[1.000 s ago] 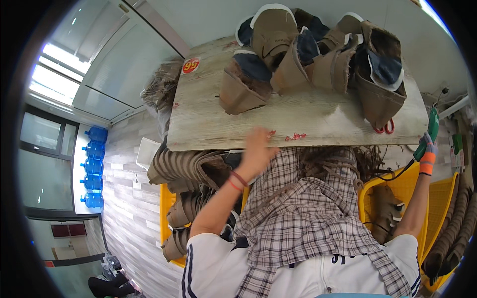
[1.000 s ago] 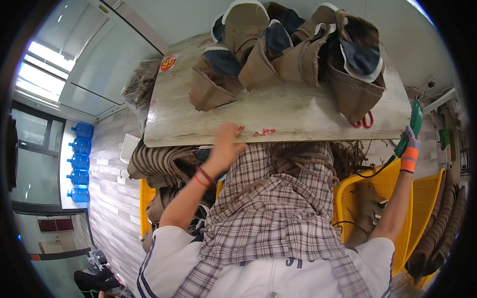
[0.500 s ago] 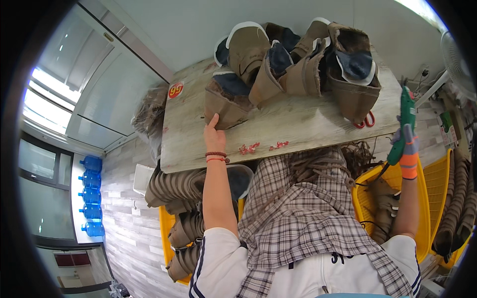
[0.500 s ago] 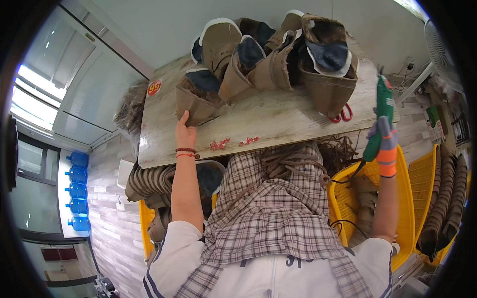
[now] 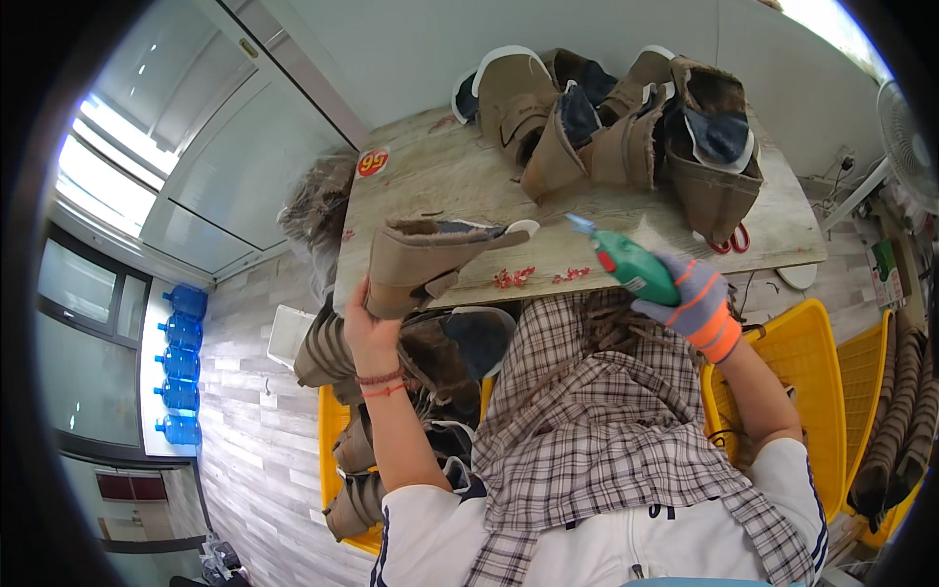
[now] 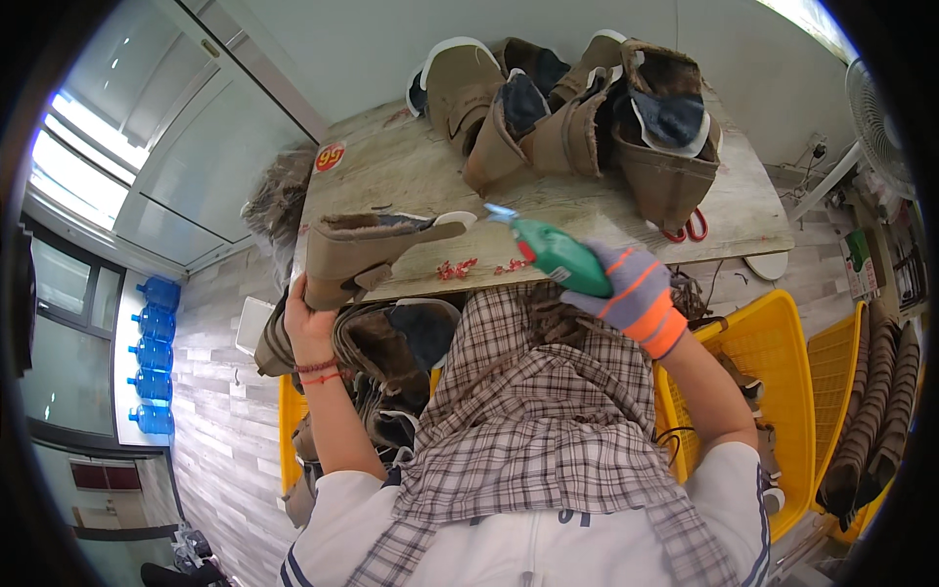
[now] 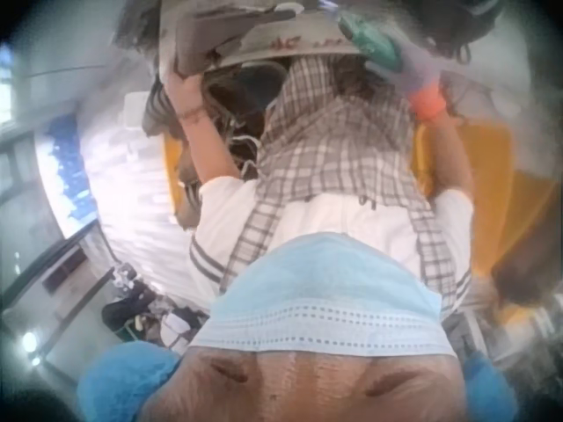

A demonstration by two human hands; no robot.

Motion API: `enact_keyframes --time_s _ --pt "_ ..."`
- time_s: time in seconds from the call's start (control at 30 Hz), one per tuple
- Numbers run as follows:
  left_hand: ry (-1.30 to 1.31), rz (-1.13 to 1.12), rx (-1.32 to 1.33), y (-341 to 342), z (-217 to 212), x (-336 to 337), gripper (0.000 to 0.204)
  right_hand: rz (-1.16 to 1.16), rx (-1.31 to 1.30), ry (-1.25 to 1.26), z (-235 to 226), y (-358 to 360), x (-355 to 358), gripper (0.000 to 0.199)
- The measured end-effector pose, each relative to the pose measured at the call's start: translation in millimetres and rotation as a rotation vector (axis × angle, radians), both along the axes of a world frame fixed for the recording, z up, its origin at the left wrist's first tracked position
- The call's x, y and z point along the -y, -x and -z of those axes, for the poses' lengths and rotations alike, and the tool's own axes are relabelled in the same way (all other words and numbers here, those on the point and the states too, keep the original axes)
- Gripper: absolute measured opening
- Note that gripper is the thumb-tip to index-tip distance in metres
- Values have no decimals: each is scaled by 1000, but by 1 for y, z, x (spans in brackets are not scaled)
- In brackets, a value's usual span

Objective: The person uses a green electric trimmer to cut the fur lining on the inside of several beige boots. They then use red scissors to trim the remaining fur and clean the interior. The trimmed boots are placed into a yellow basket.

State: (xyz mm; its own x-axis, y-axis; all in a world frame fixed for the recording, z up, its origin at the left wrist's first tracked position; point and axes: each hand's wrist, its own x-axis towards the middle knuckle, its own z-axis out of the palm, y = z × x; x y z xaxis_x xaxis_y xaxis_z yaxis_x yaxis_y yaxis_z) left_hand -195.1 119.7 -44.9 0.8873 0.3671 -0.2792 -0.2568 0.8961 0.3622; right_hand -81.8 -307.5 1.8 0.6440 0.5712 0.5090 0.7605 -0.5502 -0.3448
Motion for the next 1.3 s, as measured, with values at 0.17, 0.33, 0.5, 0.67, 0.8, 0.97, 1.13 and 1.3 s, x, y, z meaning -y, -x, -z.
enact_keyframes --time_s 0.17,0.33,0.5,0.67,0.8,0.97,1.13,1.3 --pt "57 63 44 23 7 13 34 -92 254 60 12 7 -21 67" --pt "125 107 37 23 3 27 34 -111 279 130 22 7 -19 68" --pt "125 160 22 19 0 34 34 -118 256 174 31 6 -7 73" --pt "176 199 41 15 2 36 34 -151 251 228 30 7 -3 73" --pt "184 268 89 14 6 37 34 -143 239 224 24 11 -4 70" --pt "180 263 66 8 9 42 34 -163 218 93 22 13 -7 68" --pt "223 297 110 5 9 49 34 -188 209 29 18 15 -8 70" --pt "257 283 155 5 3 57 36 -230 189 -48 27 11 -10 70"
